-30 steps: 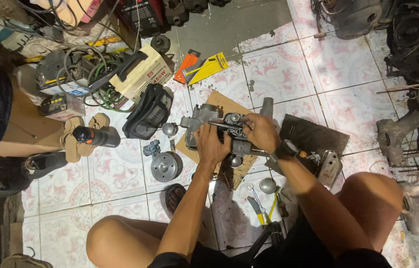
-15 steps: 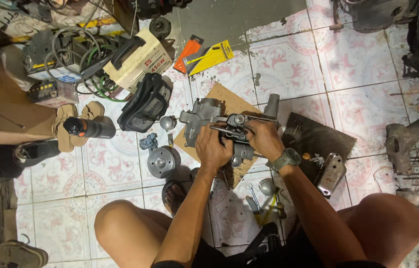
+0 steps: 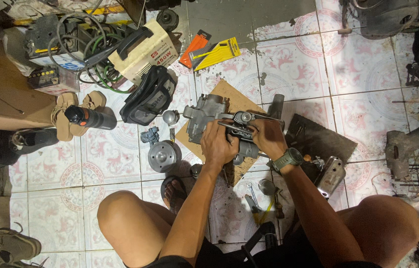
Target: The person sits on the floor and works on a disassembled engine block placed on a piece of cardboard. They use a wrench to tighten bolts on the engine and later use a screwdriver to adjust internal components.
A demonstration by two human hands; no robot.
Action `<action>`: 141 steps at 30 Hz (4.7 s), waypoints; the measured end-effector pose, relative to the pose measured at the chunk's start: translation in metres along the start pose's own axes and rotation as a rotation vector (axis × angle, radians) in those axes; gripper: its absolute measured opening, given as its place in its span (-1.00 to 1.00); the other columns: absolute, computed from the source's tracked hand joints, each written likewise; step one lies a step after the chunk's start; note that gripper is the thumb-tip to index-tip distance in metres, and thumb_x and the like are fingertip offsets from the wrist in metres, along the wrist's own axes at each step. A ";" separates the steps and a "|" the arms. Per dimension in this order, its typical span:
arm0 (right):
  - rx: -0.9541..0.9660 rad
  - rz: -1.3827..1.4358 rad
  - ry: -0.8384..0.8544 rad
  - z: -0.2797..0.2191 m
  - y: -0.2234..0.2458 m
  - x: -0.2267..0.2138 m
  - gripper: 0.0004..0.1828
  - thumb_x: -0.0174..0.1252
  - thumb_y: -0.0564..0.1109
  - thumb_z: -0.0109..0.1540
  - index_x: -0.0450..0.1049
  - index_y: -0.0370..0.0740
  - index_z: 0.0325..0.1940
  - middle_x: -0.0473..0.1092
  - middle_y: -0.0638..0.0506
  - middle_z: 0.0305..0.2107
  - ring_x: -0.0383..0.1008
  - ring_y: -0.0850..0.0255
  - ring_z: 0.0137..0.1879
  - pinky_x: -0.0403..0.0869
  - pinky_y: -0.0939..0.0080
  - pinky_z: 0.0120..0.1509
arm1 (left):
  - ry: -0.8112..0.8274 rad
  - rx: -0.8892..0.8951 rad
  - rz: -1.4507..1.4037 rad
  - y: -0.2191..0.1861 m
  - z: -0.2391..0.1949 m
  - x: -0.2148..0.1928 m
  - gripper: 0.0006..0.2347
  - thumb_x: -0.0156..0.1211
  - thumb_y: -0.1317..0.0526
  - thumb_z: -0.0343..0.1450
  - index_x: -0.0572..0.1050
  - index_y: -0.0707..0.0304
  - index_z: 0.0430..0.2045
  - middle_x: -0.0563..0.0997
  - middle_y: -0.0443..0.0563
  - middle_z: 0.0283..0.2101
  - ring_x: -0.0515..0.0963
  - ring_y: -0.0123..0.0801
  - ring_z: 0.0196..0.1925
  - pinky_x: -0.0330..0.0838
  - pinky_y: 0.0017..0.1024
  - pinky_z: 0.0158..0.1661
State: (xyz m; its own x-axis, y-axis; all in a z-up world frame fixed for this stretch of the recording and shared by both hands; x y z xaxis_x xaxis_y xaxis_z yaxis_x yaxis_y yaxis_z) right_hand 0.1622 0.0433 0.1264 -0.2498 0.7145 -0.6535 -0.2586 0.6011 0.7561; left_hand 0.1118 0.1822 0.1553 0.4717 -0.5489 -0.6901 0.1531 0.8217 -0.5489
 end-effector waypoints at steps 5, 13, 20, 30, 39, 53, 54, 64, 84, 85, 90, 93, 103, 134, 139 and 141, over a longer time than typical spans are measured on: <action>-0.028 0.001 0.018 -0.004 -0.024 0.013 -0.79 0.06 -0.32 0.03 0.53 -0.40 -0.30 0.42 -0.35 -0.59 0.44 -0.32 -0.36 0.43 -0.06 -0.34 | -0.008 0.005 0.015 0.004 -0.004 0.004 -0.71 0.04 0.25 0.01 0.49 0.02 -0.42 0.38 -0.15 -0.46 0.47 -0.27 -0.29 0.41 -0.38 -0.28; 0.041 -0.028 0.059 -0.013 -0.115 0.072 -0.81 0.11 -0.25 -0.06 0.54 -0.25 -0.39 0.44 -0.23 -0.61 0.47 -0.22 -0.37 0.42 0.03 -0.34 | -0.002 0.005 -0.002 0.005 -0.003 0.004 -0.70 0.03 0.25 0.01 0.49 0.05 -0.41 0.38 -0.13 -0.47 0.48 -0.23 -0.30 0.42 -0.35 -0.29; 0.146 -0.094 0.025 0.002 -0.040 0.016 -0.79 0.13 -0.22 -0.05 0.57 -0.14 -0.37 0.46 -0.16 -0.60 0.49 -0.23 -0.33 0.46 -0.09 -0.33 | 0.058 -0.048 -0.020 0.017 -0.010 0.015 -0.67 0.06 0.24 0.02 0.48 0.03 -0.34 0.41 -0.11 -0.42 0.48 -0.23 -0.24 0.40 -0.34 -0.22; 0.152 0.004 -0.060 0.003 -0.040 0.017 -0.76 0.09 -0.30 -0.03 0.57 -0.32 -0.31 0.44 -0.32 -0.56 0.45 -0.35 -0.34 0.46 -0.15 -0.31 | 0.453 -0.229 -0.306 0.013 0.005 0.004 -0.48 0.19 0.25 0.08 0.35 0.09 -0.01 0.40 0.03 -0.10 0.36 -0.06 0.01 0.18 -0.17 0.02; 0.249 -0.023 -0.027 0.003 -0.075 0.035 -0.79 0.11 -0.18 -0.07 0.56 -0.12 -0.38 0.49 -0.11 -0.51 0.51 -0.14 -0.27 0.48 -0.04 -0.29 | 0.740 -0.264 -0.142 0.016 0.010 0.021 -0.50 0.19 0.14 0.16 0.35 -0.05 0.04 0.44 -0.07 -0.02 0.40 -0.16 0.10 0.14 -0.17 0.04; 0.251 0.049 -0.067 -0.005 -0.032 0.006 -0.82 0.11 -0.17 0.04 0.54 -0.30 -0.37 0.44 -0.25 -0.60 0.47 -0.19 -0.42 0.44 -0.02 -0.41 | 0.512 -0.275 -0.511 0.033 0.001 0.032 -0.88 0.23 0.28 0.31 0.61 0.00 -0.35 0.61 0.01 -0.31 0.57 -0.10 -0.12 0.39 -0.28 -0.04; 0.268 0.106 -0.049 -0.006 -0.030 0.005 -0.78 0.12 -0.12 0.12 0.56 -0.31 -0.29 0.46 -0.31 -0.53 0.48 -0.26 -0.35 0.46 -0.10 -0.34 | 0.504 -0.281 -0.540 0.024 0.006 0.024 -0.88 0.22 0.29 0.31 0.62 0.06 -0.35 0.62 0.07 -0.28 0.56 -0.02 -0.09 0.37 -0.24 0.00; 0.335 0.063 -0.066 -0.005 -0.009 -0.039 -0.73 0.03 -0.04 0.15 0.54 0.12 -0.11 0.50 -0.05 -0.29 0.47 -0.09 -0.06 0.43 -0.08 0.00 | 0.417 -0.244 -0.545 0.002 0.033 0.003 -0.89 0.25 0.30 0.30 0.63 0.07 -0.37 0.61 0.11 -0.33 0.57 0.00 -0.14 0.40 -0.21 -0.05; -0.148 0.123 -0.168 -0.002 0.028 -0.048 -0.87 0.21 -0.26 0.11 0.48 -0.25 -0.26 0.44 -0.16 -0.45 0.52 -0.09 -0.28 0.50 0.09 -0.27 | 0.389 -0.096 -0.689 -0.029 0.066 -0.003 -0.64 0.29 0.36 0.26 0.49 0.14 -0.05 0.53 0.22 -0.18 0.51 -0.01 -0.11 0.36 -0.23 -0.06; -0.147 0.122 -0.169 -0.004 0.026 -0.046 -0.87 0.21 -0.26 0.11 0.48 -0.25 -0.26 0.44 -0.16 -0.45 0.52 -0.09 -0.28 0.50 0.09 -0.27 | 0.389 -0.096 -0.690 -0.024 0.065 -0.001 -0.64 0.29 0.36 0.26 0.49 0.14 -0.05 0.53 0.22 -0.18 0.51 -0.01 -0.11 0.36 -0.23 -0.06; -0.122 0.154 -0.216 -0.006 0.029 -0.047 -0.88 0.22 -0.30 0.09 0.50 -0.27 -0.29 0.45 -0.20 -0.49 0.51 -0.13 -0.29 0.49 0.02 -0.27 | 0.316 -0.197 -0.608 0.004 0.064 0.000 -0.72 0.14 0.47 0.31 0.56 0.14 -0.15 0.57 0.11 -0.25 0.56 -0.10 -0.12 0.37 -0.30 -0.03; -0.132 0.132 -0.220 -0.006 0.035 -0.049 -0.89 0.23 -0.31 0.09 0.49 -0.30 -0.31 0.45 -0.22 -0.51 0.50 -0.18 -0.29 0.48 0.01 -0.30 | 0.313 -0.189 -0.597 0.010 0.063 0.003 -0.72 0.15 0.47 0.30 0.57 0.13 -0.19 0.58 0.10 -0.28 0.56 -0.08 -0.13 0.38 -0.28 -0.03; -0.143 0.148 -0.234 -0.010 0.025 -0.044 -0.88 0.22 -0.35 0.09 0.50 -0.34 -0.29 0.46 -0.23 -0.49 0.51 -0.15 -0.32 0.50 0.07 -0.31 | 0.434 -0.180 -0.680 -0.006 0.057 0.009 -0.73 0.22 0.41 0.28 0.58 0.05 -0.20 0.59 0.03 -0.24 0.56 -0.23 -0.12 0.37 -0.32 -0.02; -0.210 0.074 -0.226 -0.013 0.040 -0.042 -0.83 0.21 -0.32 0.07 0.49 -0.26 -0.27 0.45 -0.17 -0.45 0.50 -0.14 -0.24 0.49 0.02 -0.23 | 0.496 -0.362 -1.058 -0.013 0.033 0.047 -0.81 0.17 0.33 0.38 0.53 0.20 -0.14 0.60 0.06 -0.22 0.51 -0.46 -0.17 0.39 -0.41 -0.03; -0.229 0.067 -0.225 -0.014 0.041 -0.042 -0.85 0.19 -0.34 0.07 0.50 -0.24 -0.29 0.45 -0.12 -0.45 0.49 -0.11 -0.27 0.47 0.03 -0.23 | 0.471 -0.459 -1.130 -0.002 0.024 0.065 -0.81 0.16 0.30 0.39 0.47 0.25 -0.13 0.59 0.04 -0.30 0.52 -0.50 -0.24 0.43 -0.49 -0.15; -0.219 0.106 -0.281 -0.017 0.067 -0.058 -0.85 0.19 -0.34 0.09 0.48 -0.26 -0.27 0.44 -0.16 -0.43 0.48 -0.16 -0.23 0.45 0.00 -0.23 | 0.446 -0.477 -1.129 -0.001 0.022 0.069 -0.79 0.12 0.27 0.42 0.42 0.28 -0.09 0.59 0.01 -0.29 0.50 -0.50 -0.23 0.41 -0.52 -0.15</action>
State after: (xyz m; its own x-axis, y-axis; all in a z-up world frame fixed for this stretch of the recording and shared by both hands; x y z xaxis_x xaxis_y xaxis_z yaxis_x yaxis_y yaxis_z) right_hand 0.1434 0.0359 0.2140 -0.0275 0.8575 -0.5137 -0.4462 0.4494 0.7740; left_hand 0.1630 0.1470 0.1189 -0.0553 -0.9755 0.2130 -0.0915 -0.2075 -0.9740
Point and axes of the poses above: each hand's wrist, its own z-axis towards the middle knuckle, its own x-axis out of the palm, y = z × x, the point moved 9 cm from there along z, towards the middle knuckle
